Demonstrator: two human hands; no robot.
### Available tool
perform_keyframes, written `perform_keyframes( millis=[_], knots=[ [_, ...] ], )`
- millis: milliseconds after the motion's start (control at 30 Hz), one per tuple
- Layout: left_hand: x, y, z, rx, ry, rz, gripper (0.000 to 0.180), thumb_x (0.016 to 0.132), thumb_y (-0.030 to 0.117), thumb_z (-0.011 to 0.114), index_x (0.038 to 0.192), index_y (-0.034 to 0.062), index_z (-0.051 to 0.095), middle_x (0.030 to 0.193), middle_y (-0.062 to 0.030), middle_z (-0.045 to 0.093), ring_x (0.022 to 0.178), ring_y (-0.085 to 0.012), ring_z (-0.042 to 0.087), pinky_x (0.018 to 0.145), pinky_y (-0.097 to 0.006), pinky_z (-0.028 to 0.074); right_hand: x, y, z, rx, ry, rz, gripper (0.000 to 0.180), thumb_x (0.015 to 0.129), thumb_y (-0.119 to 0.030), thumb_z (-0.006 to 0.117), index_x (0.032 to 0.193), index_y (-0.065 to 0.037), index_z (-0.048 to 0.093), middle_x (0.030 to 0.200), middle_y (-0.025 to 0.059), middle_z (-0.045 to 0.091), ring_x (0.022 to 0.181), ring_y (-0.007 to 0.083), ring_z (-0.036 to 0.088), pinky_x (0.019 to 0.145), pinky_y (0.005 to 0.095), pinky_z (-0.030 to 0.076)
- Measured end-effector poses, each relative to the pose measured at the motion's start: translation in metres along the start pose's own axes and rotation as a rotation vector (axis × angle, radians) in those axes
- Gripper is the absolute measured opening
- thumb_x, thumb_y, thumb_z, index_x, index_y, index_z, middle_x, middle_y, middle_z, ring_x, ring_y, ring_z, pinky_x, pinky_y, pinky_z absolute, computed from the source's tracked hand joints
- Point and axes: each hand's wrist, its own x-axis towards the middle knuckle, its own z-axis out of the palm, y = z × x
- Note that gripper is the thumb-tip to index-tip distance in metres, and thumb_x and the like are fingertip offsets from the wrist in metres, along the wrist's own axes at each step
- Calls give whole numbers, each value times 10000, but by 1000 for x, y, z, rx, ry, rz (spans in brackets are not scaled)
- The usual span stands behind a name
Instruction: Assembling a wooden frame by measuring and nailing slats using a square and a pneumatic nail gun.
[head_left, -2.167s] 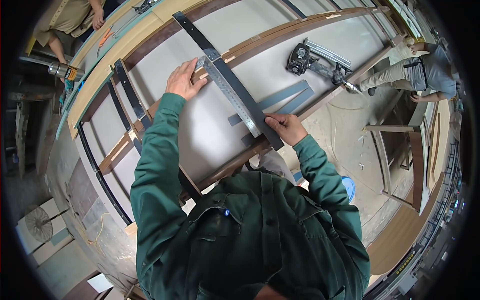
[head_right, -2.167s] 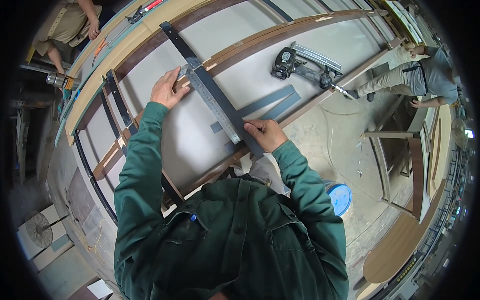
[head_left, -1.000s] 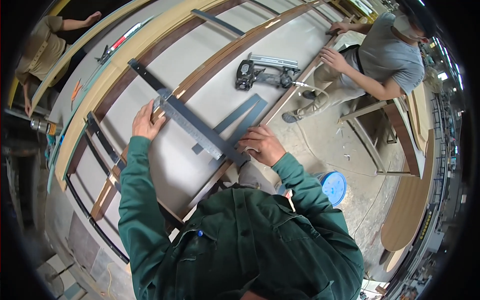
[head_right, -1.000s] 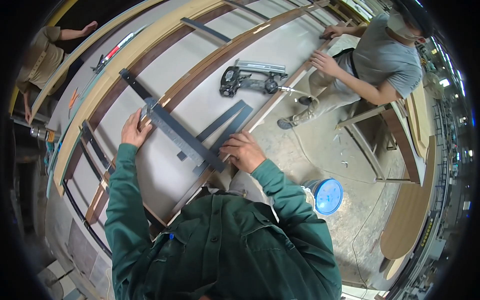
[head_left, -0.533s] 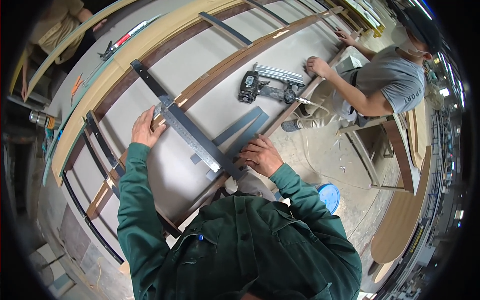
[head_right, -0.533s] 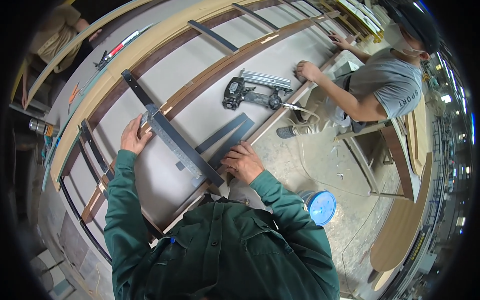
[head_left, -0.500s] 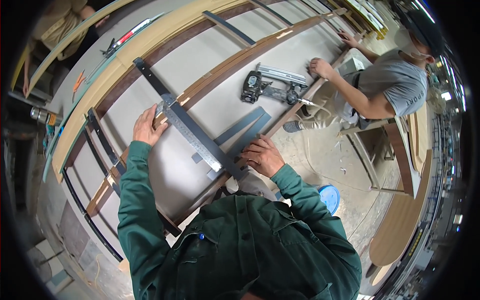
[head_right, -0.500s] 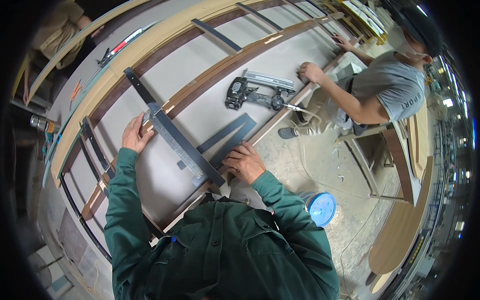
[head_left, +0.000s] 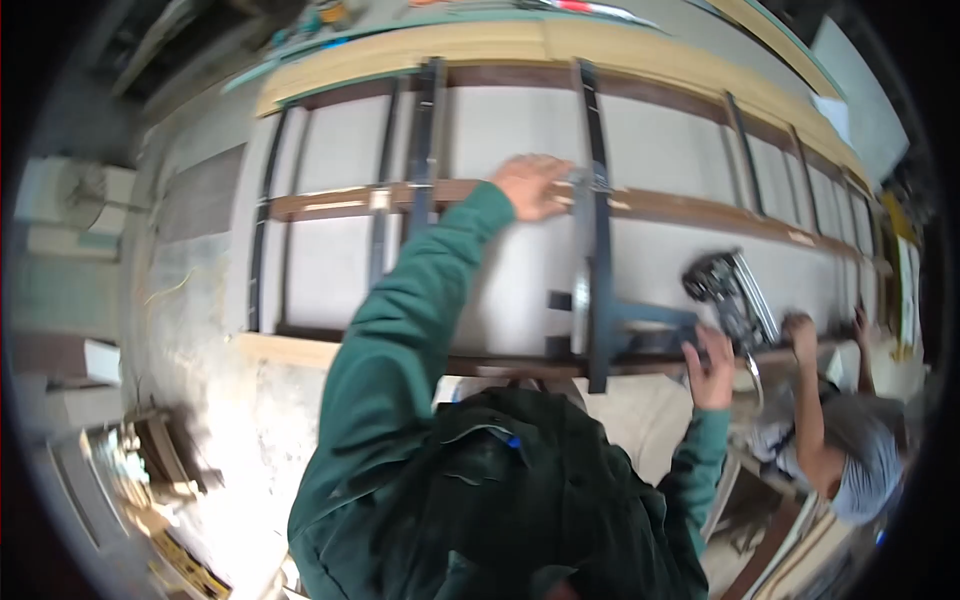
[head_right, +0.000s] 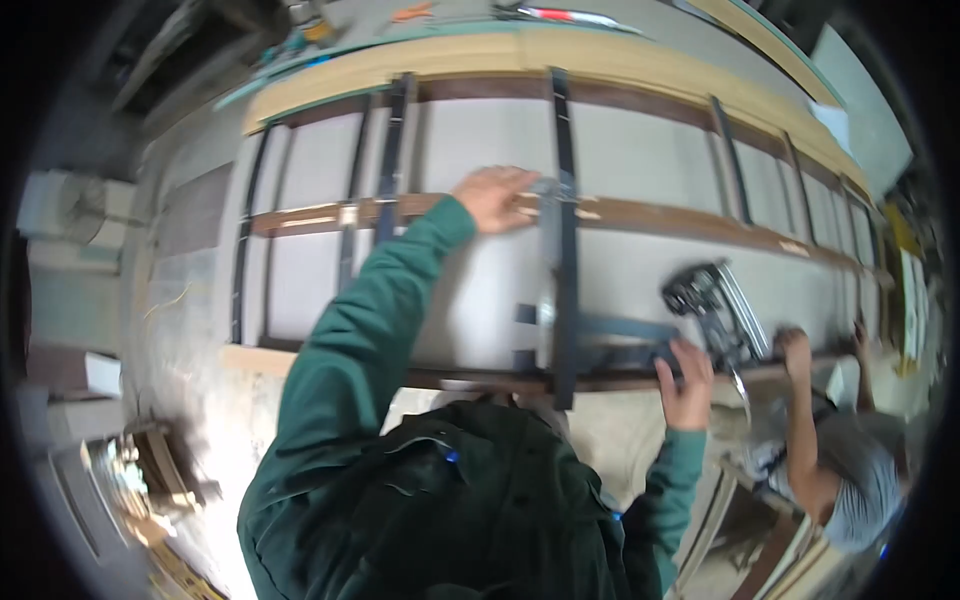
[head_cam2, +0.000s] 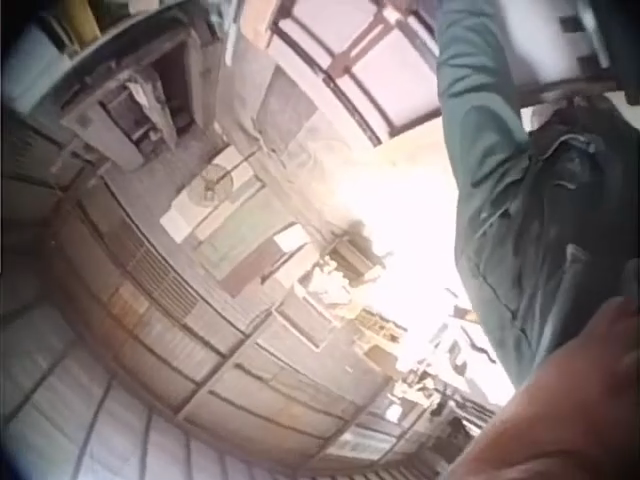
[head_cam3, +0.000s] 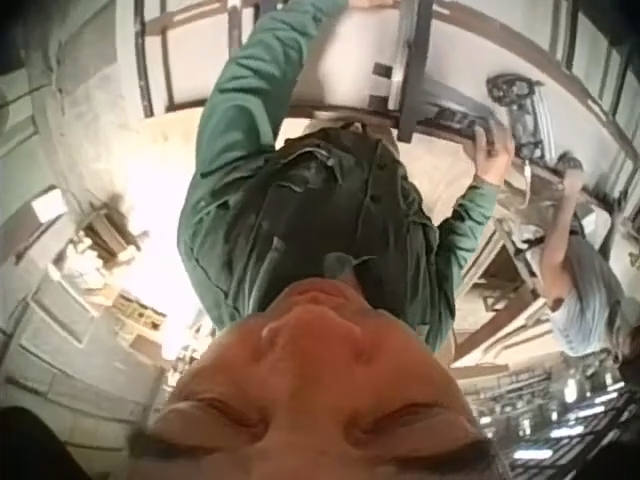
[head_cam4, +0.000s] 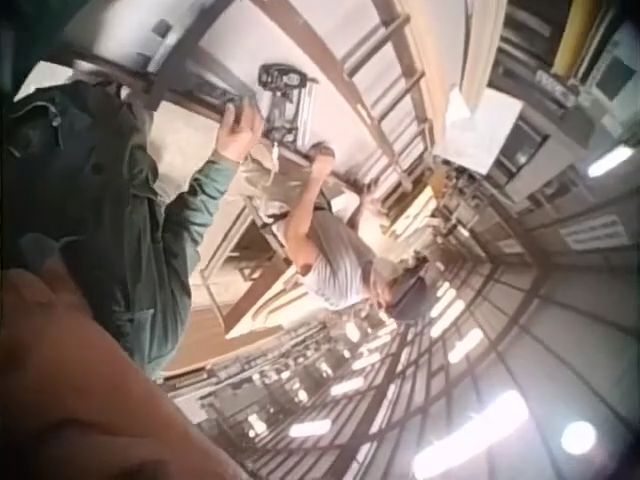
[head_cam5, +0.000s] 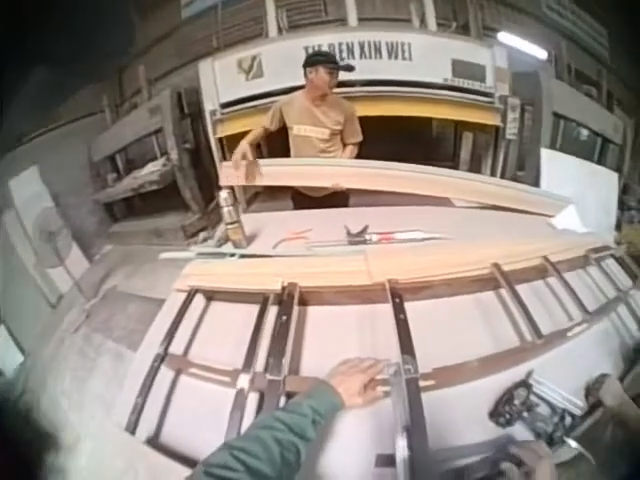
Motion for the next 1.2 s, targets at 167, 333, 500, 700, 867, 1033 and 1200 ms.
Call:
perform_keyframes(
  millis=[167, 333, 500, 700, 867, 1033, 1200],
  knots=[
    [-4, -8, -10, 45, -29, -14, 694, 782, 393, 673, 1360, 74, 458, 1244, -194, 560, 1133, -381, 534, 979, -475, 420, 46, 66, 1, -448, 127, 33, 610, 752, -152, 730, 1315, -66, 511, 1280, 197, 493, 1147, 400, 479, 977, 462, 413],
    [12, 1, -12, 18, -67, -24, 689, 797, 390, 661, 1381, 95, 446, 1262, -162, 545, 1138, -363, 524, 991, -435, 409, 61, 112, -5, -680, -186, 308, 793, 709, -262, 750, 1412, -138, 403, 1115, 148, 610, 1008, 340, 599, 871, 473, 485],
    [1, -7, -6, 8, -78, -30, 731, 763, 319, 723, 1390, 71, 441, 1304, -175, 529, 1181, -373, 515, 1010, -442, 411, 77, 94, 5, -697, -249, 371, 617, 839, -124, 498, 1433, -247, 386, 1081, 149, 662, 964, 336, 660, 904, 513, 483],
    [1, 2, -18, 19, -129, -52, 754, 790, 433, 668, 1378, 19, 442, 1286, -204, 524, 1154, -389, 514, 992, -446, 408, 85, 100, 10, -583, -428, 415, 741, 821, -179, 564, 1499, -187, 266, 927, 158, 700, 819, 322, 694, 725, 443, 532],
    [-3, -3, -14, -7, -95, -30, 721, 778, 337, 715, 1370, 22, 450, 1293, -202, 527, 1180, -383, 506, 1005, -430, 405, 84, 121, 20, -591, -379, 388, 827, 776, -228, 643, 1493, -296, 237, 962, 207, 676, 843, 388, 674, 754, 510, 529],
    [13, 0, -5, 19, -67, 15, 685, 816, 392, 646, 1380, 63, 437, 1271, -154, 531, 1127, -365, 517, 979, -443, 411, 60, 83, -46, -439, -116, 302, 674, 723, -235, 715, 1349, -134, 484, 1171, 226, 611, 1092, 410, 578, 920, 467, 480],
    [2, -2, -10, 41, -95, -63, 658, 815, 387, 645, 1368, 86, 454, 1271, -124, 536, 1114, -336, 530, 981, -432, 424, 18, -32, -119, 108, -107, 519, 296, 782, -74, 667, 1053, 24, 598, 742, 85, 646, 638, 132, 608, 597, 287, 482]
  ],
)
